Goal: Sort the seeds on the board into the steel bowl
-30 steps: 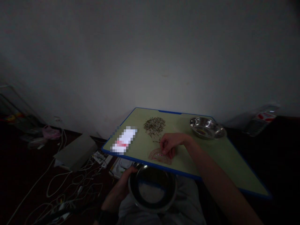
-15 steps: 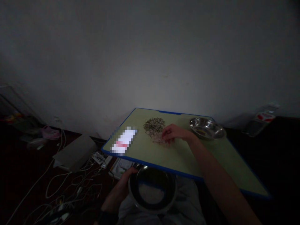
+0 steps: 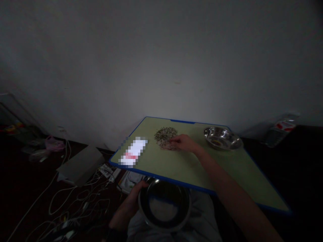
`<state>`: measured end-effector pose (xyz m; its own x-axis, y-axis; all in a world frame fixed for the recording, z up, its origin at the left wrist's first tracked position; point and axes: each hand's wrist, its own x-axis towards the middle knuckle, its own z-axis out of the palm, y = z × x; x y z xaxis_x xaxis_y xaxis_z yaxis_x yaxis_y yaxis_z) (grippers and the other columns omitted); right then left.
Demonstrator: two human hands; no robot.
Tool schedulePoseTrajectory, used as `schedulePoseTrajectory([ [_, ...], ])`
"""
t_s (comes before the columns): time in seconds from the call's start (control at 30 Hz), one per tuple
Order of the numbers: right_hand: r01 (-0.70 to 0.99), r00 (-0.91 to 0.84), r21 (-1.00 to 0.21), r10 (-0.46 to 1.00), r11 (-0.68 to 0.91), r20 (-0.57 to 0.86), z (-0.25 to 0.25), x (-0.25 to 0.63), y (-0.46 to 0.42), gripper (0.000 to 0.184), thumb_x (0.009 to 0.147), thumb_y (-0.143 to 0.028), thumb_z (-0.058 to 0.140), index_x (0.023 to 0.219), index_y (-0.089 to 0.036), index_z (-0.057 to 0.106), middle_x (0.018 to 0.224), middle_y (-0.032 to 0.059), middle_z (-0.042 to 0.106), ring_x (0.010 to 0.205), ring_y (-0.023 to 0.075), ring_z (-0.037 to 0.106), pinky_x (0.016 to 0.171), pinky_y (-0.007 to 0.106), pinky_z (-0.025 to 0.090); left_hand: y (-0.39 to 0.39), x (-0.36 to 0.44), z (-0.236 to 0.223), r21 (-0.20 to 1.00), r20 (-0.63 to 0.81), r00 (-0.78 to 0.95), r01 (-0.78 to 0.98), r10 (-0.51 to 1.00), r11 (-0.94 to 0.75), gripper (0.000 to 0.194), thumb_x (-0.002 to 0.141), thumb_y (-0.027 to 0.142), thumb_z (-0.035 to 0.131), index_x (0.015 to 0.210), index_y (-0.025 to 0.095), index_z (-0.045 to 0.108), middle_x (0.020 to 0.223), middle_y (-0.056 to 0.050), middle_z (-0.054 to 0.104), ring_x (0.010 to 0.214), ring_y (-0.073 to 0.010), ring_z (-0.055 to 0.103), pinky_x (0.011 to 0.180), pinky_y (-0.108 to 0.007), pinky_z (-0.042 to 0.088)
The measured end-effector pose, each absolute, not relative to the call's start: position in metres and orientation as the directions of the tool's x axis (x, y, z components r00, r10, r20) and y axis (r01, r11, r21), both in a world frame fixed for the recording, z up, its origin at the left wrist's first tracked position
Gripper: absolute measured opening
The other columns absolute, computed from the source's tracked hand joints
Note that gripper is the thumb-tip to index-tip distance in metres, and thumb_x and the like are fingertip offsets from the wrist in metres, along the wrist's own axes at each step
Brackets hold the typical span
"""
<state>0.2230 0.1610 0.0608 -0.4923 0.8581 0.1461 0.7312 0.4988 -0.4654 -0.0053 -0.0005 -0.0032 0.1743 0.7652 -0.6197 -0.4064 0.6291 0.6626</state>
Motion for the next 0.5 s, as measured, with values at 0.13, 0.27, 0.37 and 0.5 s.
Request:
schedulePoseTrajectory([
  [0.13, 0.780, -0.419, -0.378, 0.864, 0.499, 0.277, 0.057, 0.217, 0.159, 0.030, 0.079, -0.030, 0.046, 0.104, -0.023, 0.061, 0.093, 0.0042, 0.064, 0.080, 0.0171, 0.056, 0.070, 0.025, 0.039, -0.002, -0.007, -0.003, 0.645, -0.638, 0.189, -0.398, 0.746, 0.653, 0.016, 0.066, 0.022, 0.052, 0.056, 0.013, 0.061, 0.047, -0.002, 0.063, 0.048, -0.0141, 0.055, 0.056, -0.025, 0.040],
  [0.27, 0.803, -0.374, -0.347, 0.863, 0.484, 0.340, 0.054, 0.211, 0.156, 0.031, 0.082, -0.033, 0.041, 0.106, -0.024, 0.060, 0.097, 0.0054, 0.063, 0.085, 0.0184, 0.055, 0.075, 0.027, 0.039, -0.004, -0.008, -0.002, 0.687, -0.576, 0.195, -0.410, 0.794, 0.599, 0.013, 0.066, 0.020, 0.052, 0.059, 0.013, 0.061, 0.049, 0.000, 0.063, 0.050, -0.0142, 0.056, 0.056, -0.025, 0.039],
  [0.37, 0.793, -0.350, -0.367, 0.857, 0.487, 0.379, 0.052, 0.210, 0.157, 0.032, 0.083, -0.034, 0.040, 0.106, -0.024, 0.060, 0.096, 0.0054, 0.063, 0.086, 0.0185, 0.055, 0.075, 0.027, 0.039, -0.004, -0.007, -0.002, 0.690, -0.575, 0.186, -0.412, 0.797, 0.595, 0.014, 0.066, 0.020, 0.051, 0.063, 0.013, 0.062, 0.050, -0.001, 0.064, 0.052, -0.0151, 0.056, 0.058, -0.026, 0.040],
  [0.5, 0.753, -0.357, -0.402, 0.837, 0.521, 0.414, 0.051, 0.212, 0.159, 0.031, 0.083, -0.035, 0.041, 0.105, -0.023, 0.060, 0.096, 0.0053, 0.063, 0.084, 0.0176, 0.055, 0.074, 0.027, 0.039, -0.003, -0.007, -0.005, 0.674, -0.581, 0.198, -0.428, 0.790, 0.603, 0.013, 0.066, 0.020, 0.051, 0.065, 0.013, 0.062, 0.050, 0.000, 0.064, 0.051, -0.0154, 0.056, 0.058, -0.027, 0.040],
])
